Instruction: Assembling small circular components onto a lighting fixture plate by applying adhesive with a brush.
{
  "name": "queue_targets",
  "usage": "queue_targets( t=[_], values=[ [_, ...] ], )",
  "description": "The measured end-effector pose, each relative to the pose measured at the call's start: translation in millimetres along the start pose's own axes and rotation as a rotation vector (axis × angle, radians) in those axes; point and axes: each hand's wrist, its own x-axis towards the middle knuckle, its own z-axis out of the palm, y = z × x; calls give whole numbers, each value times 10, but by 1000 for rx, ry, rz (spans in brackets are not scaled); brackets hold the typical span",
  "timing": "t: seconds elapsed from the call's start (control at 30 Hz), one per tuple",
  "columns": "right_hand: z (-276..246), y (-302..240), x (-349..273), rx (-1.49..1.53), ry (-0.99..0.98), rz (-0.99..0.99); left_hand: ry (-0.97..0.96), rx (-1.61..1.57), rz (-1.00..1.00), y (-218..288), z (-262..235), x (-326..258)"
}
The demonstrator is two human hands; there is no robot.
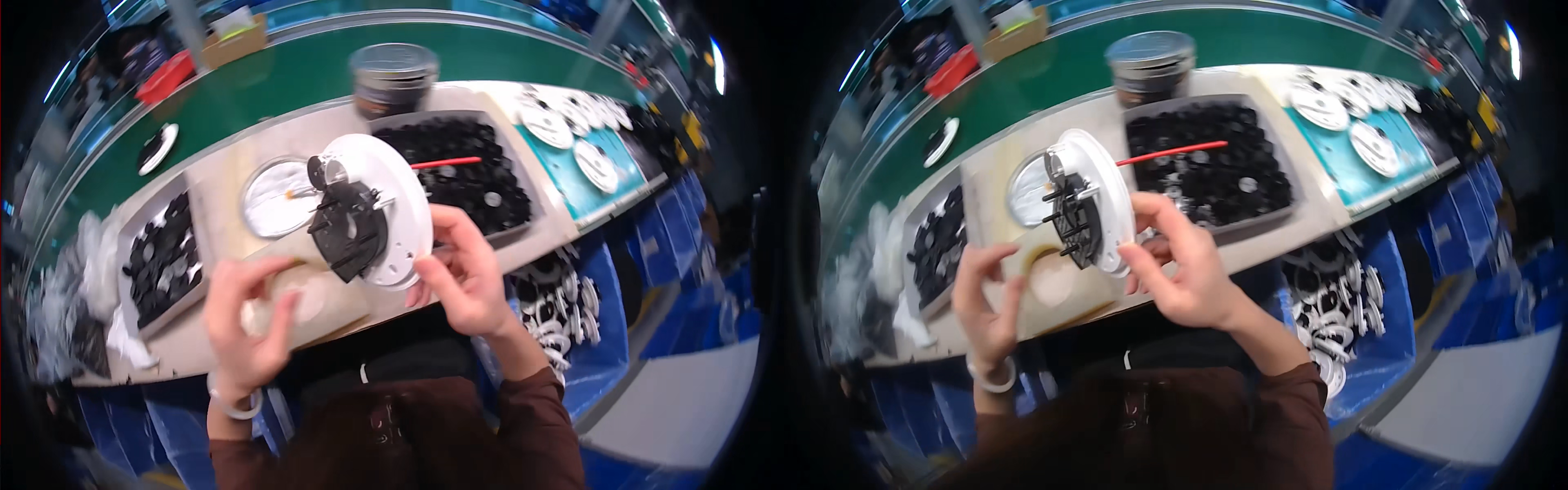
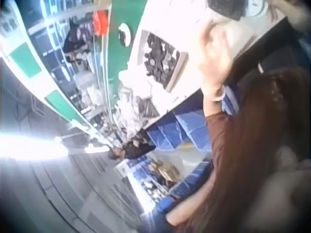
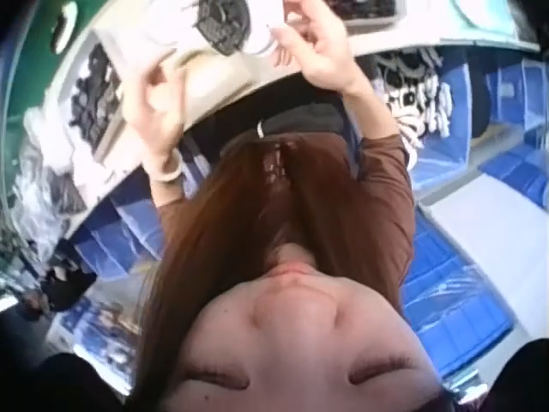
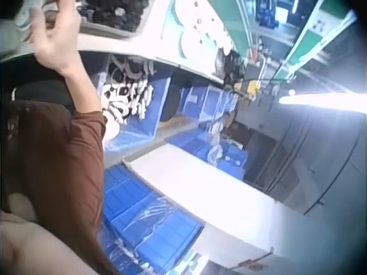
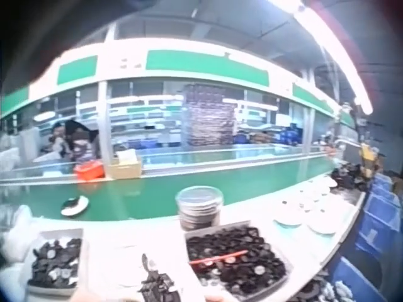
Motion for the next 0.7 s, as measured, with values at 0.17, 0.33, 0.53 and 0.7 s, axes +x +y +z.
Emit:
queue_targets(
  t=[0.17, 0.33, 0.53, 0.7],
  values=[
    [450, 210, -21, 114, -131, 35, 100, 409, 200, -112, 83, -79],
    [462, 443, -64, 154, -167, 118, 68, 333, 149, -267, 159, -258],
    [443, 506, 35, -82, -120, 121, 111, 415, 120, -292, 138, -294],
    [426, 517, 215, -489, -69, -75, -114, 374, 145, -368, 16, -308]
  ],
)
